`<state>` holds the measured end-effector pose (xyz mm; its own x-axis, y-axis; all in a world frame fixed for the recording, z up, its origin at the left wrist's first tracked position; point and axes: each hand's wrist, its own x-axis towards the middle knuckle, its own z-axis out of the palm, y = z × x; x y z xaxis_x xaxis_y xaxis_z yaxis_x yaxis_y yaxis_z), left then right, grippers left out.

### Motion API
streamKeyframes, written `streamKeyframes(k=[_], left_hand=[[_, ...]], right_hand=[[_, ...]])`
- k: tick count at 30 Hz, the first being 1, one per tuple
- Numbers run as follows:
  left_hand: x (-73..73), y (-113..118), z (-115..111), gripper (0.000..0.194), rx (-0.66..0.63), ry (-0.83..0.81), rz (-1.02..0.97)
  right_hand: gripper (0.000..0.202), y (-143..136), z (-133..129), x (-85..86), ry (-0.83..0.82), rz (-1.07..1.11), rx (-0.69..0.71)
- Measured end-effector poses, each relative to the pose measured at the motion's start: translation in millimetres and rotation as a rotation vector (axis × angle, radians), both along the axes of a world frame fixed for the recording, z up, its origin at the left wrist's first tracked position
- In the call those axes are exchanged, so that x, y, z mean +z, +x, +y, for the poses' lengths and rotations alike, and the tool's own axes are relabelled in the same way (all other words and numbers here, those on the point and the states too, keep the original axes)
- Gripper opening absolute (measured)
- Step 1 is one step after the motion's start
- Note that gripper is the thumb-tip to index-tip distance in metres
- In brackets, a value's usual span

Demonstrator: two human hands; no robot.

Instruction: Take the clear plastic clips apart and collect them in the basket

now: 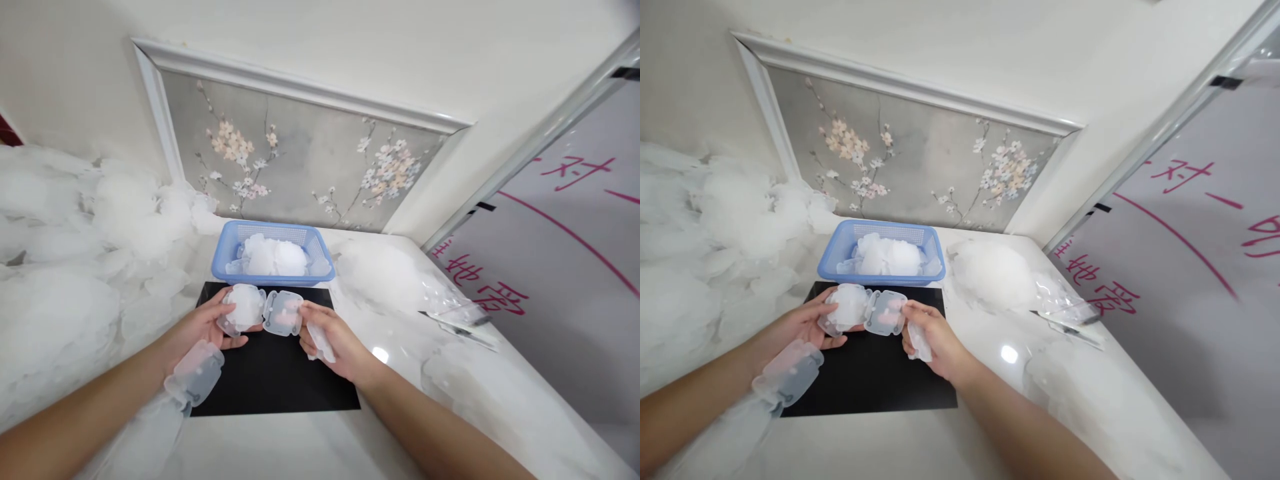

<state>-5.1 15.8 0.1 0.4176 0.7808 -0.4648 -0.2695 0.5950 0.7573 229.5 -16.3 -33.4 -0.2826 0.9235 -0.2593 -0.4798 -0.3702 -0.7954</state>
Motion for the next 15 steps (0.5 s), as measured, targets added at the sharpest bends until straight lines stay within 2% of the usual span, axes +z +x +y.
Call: streamKeyframes(k=[8, 15], left_hand=[[-1.6, -0.7, 1.0, 0.058, -0.001, -0.003, 0.000], [-3.8, -2.5, 1.9, 0.064, -0.005, -0.004, -0.018]], right_hand=[[0.034, 1.9, 0.5, -2.8, -0.007, -0.035, 0.034], [0.037, 1.7, 0.3, -2.4, -0.008, -0.066, 0.039]])
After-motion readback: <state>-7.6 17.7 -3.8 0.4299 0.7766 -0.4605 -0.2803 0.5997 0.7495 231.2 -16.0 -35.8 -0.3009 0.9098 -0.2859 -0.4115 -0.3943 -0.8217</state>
